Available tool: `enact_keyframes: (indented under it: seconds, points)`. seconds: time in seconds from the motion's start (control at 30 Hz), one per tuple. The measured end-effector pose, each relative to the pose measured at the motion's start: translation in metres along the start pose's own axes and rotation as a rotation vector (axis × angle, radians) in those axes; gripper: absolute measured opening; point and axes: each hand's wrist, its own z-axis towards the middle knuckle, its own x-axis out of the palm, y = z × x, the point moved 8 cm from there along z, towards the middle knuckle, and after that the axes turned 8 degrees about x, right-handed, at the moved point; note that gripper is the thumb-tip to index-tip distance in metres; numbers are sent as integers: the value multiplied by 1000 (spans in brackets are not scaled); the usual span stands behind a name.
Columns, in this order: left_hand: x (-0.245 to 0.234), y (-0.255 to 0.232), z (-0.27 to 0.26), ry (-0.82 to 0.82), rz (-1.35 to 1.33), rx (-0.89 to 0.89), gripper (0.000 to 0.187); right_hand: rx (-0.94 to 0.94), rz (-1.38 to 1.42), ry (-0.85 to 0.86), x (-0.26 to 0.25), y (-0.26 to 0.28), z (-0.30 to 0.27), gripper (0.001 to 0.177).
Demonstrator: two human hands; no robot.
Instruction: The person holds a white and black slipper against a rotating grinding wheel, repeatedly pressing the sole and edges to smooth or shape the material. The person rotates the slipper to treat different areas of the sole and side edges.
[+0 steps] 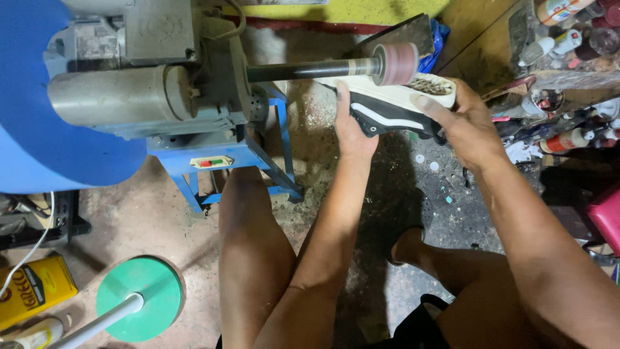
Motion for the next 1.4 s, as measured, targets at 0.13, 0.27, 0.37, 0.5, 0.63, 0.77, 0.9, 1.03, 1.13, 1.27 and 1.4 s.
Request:
enact_keyframes:
  seconds: [0.13, 0.27, 0.37, 0.5, 0.63, 0.77, 0.9, 1.03, 1.13, 1.27, 1.4]
  points:
    - [12, 3, -4, 95, -46, 5, 67, 15, 63, 13, -5, 0, -2, 41]
    - [18, 5, -13, 152, -63, 11, 65, 21, -12, -12, -14, -1, -7, 45]
    - [24, 6, -18, 177, -51, 18, 62, 2, -17, -13, -20, 2, -12, 46]
    - [29, 10, -23, 200, -61, -5, 61, 48, -18, -38, -25, 1, -18, 47]
    - [27, 17, -26, 147, -62, -25, 59, 19, -151, -75, -31, 7, -24, 45]
    - [25, 24, -33, 132, -58, -63, 61, 39, -177, -76, -37, 8, -30, 43]
    - [25, 29, -34, 140, -97, -77, 59, 42, -118, -78, -38, 11, -36, 47]
    - [21, 24, -26, 134, -10, -81, 64, 134, -219, -74, -28, 9, -34, 64]
    - [14, 23, -16, 68, -39, -132, 68, 121, -304, -42, -17, 16, -34, 70]
    - [7, 25, -10, -34, -38, -193, 69, 208, -385, -99, -17, 20, -37, 71]
    - [10, 26, -11, 19, -37, -183, 70, 168, -379, -98, -17, 23, -39, 66]
